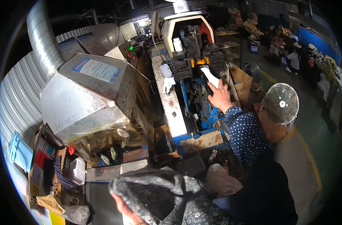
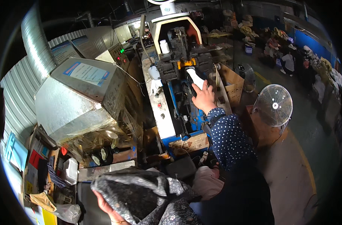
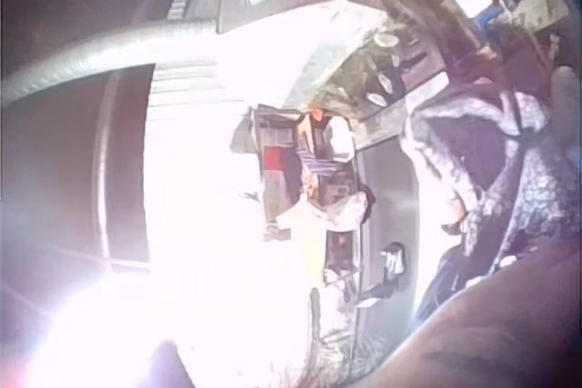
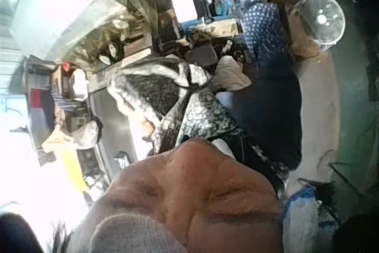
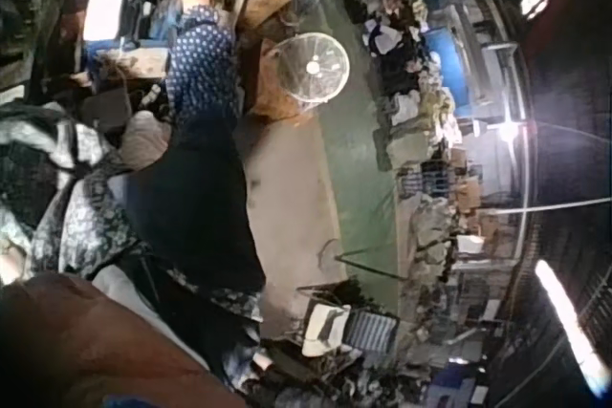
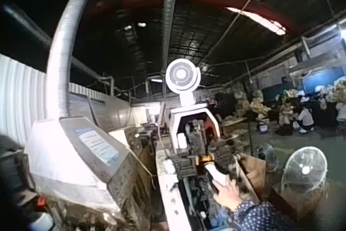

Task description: Operating a toe lasting machine to shape the front of the shoe upper over a last.

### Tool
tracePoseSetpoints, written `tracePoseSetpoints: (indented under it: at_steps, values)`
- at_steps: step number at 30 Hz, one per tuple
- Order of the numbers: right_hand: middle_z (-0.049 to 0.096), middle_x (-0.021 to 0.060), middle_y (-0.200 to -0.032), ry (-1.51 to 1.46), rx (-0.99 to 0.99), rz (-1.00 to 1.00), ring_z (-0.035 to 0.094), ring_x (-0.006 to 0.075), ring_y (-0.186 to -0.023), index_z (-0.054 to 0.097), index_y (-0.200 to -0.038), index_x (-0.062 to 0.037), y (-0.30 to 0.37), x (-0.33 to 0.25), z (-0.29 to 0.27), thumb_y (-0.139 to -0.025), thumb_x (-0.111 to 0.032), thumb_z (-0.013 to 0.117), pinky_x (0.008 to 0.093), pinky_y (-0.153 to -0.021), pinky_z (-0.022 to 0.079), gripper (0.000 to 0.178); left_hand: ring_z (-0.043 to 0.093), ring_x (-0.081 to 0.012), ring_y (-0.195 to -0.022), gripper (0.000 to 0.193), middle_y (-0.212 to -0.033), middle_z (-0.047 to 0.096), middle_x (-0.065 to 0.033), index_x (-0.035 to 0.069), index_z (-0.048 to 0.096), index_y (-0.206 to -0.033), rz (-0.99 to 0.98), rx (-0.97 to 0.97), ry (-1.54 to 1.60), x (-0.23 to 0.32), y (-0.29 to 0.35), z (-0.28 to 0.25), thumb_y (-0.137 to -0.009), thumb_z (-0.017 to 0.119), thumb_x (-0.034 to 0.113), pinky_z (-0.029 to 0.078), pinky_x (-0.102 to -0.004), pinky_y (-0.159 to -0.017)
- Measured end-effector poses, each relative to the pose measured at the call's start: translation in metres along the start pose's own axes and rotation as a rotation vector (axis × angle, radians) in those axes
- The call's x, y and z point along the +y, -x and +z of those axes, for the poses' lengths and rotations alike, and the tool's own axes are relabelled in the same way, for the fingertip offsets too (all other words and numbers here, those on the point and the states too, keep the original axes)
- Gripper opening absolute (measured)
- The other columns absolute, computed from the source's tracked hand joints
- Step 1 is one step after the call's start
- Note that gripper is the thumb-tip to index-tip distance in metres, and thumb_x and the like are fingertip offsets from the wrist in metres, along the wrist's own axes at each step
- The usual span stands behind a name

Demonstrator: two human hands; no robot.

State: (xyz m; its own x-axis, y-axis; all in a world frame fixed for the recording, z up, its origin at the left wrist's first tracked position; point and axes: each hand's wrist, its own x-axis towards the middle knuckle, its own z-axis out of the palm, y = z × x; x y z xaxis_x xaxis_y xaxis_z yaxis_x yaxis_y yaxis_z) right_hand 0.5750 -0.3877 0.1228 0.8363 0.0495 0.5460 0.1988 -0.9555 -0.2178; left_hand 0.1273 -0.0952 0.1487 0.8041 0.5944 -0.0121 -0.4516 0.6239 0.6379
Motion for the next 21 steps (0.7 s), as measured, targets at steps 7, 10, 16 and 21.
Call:
tracePoseSetpoints:
  at_steps: [7, 10, 16, 21]
  values:
    - [0.030, 0.0246, -0.154, 0.004, -0.029, 0.041, 0.042, 0.0471, -0.126, 0.051, -0.142, -0.0334, -0.032, 0.010, 0.001, -0.078, -0.034, 0.071, 0.0524, -0.097, 0.047, 0.066, 0.066, -0.0255, -0.103, 0.042, -0.111, 0.070, -0.0147, 0.001, 0.062, -0.124, -0.026, 0.163, -0.897, -0.004, -0.038, -0.177, -0.094, 0.065, 0.029, 0.053, -0.0386, -0.089]
    - [0.031, 0.0242, -0.154, -0.014, -0.052, 0.034, 0.042, 0.0450, -0.126, 0.051, -0.141, -0.0344, -0.057, -0.007, 0.014, -0.079, -0.036, 0.069, 0.0533, -0.097, 0.046, 0.065, 0.067, -0.0248, -0.102, 0.038, -0.108, 0.071, -0.0146, 0.001, 0.064, -0.121, -0.103, 0.149, -1.090, -0.008, -0.034, -0.179, -0.095, 0.063, 0.028, 0.052, -0.0389, -0.089]
    - [0.061, 0.0240, -0.126, -0.004, -0.011, -0.058, 0.064, 0.0408, -0.108, 0.054, -0.140, -0.0361, -0.056, -0.042, -0.023, -0.080, -0.049, 0.069, 0.0499, -0.097, 0.049, 0.063, 0.070, -0.0228, -0.085, 0.028, -0.087, 0.073, -0.0123, 0.002, 0.073, -0.101, -0.226, 0.432, -1.673, -0.037, 0.094, -0.229, -0.097, 0.058, 0.025, 0.054, -0.0389, -0.080]
    - [0.042, 0.0251, -0.147, 0.326, -0.145, -0.015, 0.059, 0.0454, -0.115, 0.034, -0.151, -0.0410, -0.106, 0.026, 0.012, -0.088, -0.041, 0.060, 0.0529, -0.099, 0.046, 0.068, 0.062, -0.0371, -0.113, 0.032, -0.120, 0.066, -0.0203, 0.008, 0.066, -0.120, 0.192, 0.473, -1.624, -0.006, 0.085, -0.274, -0.091, 0.066, 0.021, 0.050, -0.0418, -0.097]
